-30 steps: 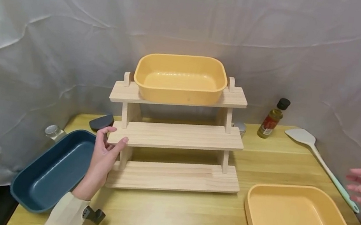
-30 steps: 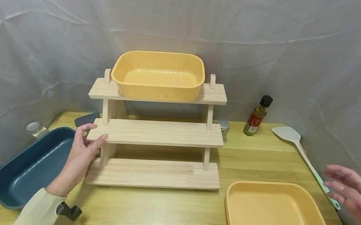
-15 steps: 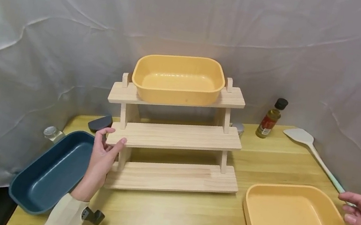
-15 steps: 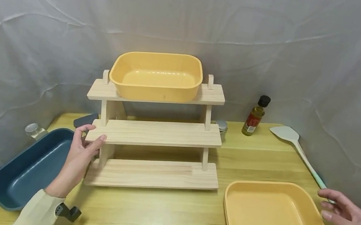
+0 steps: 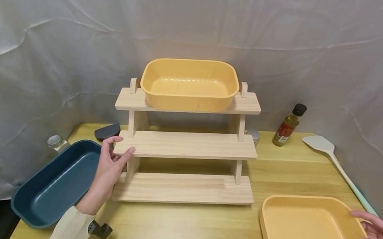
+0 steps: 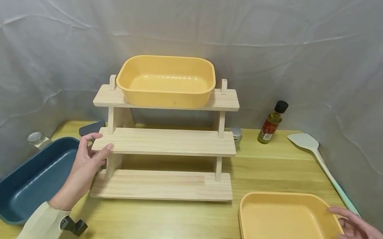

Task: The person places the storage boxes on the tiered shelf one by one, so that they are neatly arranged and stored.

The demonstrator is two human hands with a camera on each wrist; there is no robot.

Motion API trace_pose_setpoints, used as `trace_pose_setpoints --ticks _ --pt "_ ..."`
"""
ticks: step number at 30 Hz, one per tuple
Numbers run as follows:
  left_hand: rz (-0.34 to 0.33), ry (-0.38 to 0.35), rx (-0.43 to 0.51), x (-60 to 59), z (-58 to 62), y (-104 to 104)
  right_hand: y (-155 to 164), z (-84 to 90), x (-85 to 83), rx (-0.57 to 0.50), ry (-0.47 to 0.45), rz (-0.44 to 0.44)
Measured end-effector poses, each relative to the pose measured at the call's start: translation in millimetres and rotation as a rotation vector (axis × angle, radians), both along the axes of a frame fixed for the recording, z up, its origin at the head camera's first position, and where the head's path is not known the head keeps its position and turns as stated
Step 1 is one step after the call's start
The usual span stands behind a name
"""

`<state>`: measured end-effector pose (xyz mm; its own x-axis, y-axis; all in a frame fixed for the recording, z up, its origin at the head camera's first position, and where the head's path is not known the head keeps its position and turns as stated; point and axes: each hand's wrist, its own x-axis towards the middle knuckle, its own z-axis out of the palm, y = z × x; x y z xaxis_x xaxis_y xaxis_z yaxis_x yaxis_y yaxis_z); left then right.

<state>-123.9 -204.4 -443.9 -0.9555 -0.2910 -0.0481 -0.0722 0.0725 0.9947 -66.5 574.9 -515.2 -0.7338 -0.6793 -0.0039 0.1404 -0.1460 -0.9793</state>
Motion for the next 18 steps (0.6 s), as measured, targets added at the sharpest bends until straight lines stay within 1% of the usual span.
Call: trace_pose_setpoints --ticks 3,7,12,15,18 --pt "-0.004 0.010 0.000 0.0 -1.0 0.1 -0.2 -1.7 -2.5 -0.104 -0.090 0.072" --pt "-0.007 0.017 -0.004 0.1 -1.1 1.3 -1.2 -5.0 -1.1 -0.214 -0.164 0.123" --pt "-0.013 0.017 -0.011 0.2 -0.9 3.2 -3.0 -5.3 -0.9 -0.298 -0.187 0.154" --pt "-0.005 0.019 -0.016 0.1 -0.4 3.4 -5.7 -2.8 -4.1 -0.324 -0.168 0.171" --pt "0.004 0.020 -0.018 0.3 0.1 2.6 -9.5 1.7 -8.4 -0.328 -0.134 0.167"
